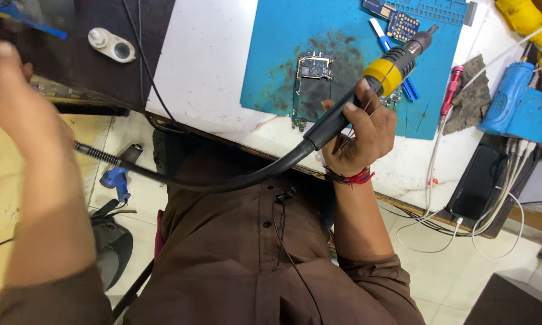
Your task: The person uses a hot air gun and tweezers to heat and adjust components on a small circuit board. They then use a soldering iron to solder connections on the board.
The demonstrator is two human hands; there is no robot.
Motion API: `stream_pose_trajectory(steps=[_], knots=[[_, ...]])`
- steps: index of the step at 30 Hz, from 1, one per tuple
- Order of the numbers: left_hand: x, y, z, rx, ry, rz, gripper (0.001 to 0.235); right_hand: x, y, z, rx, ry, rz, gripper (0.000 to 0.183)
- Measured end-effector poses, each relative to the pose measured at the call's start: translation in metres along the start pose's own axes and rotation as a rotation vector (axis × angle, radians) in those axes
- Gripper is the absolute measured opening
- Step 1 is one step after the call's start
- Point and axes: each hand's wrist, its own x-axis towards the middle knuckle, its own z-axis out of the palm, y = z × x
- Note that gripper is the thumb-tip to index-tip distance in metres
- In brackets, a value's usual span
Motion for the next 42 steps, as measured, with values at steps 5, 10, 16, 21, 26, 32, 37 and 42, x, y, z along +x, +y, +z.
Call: stream_pose_trajectory(steps=[5, 10, 16, 21, 26, 32, 37, 42], knots=[[-0.105, 0.094, 0.039, -0.073, -0.627, 0.64, 0.019, 0.008, 0.0, 0.001, -0.023, 0.013, -0.011, 0.048], [-0.084, 0.053, 0.04, -0.084, -0.181, 0.522, 0.022, 0.009, 0.0, -0.002, -0.035, 0.018, -0.02, 0.047], [-0.022, -0.028, 0.004, -0.28, 0.059, -0.052, 0.031, 0.005, 0.001, 0.0, -0.024, 0.013, 0.002, 0.048], [-0.022, -0.033, -0.002, -0.071, -0.119, -0.008, 0.039, 0.002, 0.001, 0.0, -0.007, -0.002, 0.011, 0.046], [-0.034, -0.024, 0.004, -0.027, -0.162, 0.118, 0.038, 0.004, -0.001, 0.0, -0.01, 0.003, 0.01, 0.042], [-0.128, 0.06, 0.05, -0.815, -1.053, 0.47, 0.032, 0.022, -0.003, 0.003, -0.033, 0.011, -0.001, 0.038], [-0.201, 0.093, 0.095, -0.31, -1.267, 0.211, 0.017, 0.065, -0.011, 0.006, 0.022, 0.013, -0.018, 0.037], [-0.182, 0.055, 0.138, -0.136, -0.754, 0.279, 0.053, 0.088, -0.033, 0.007, 0.072, -0.009, -0.075, 0.038]])
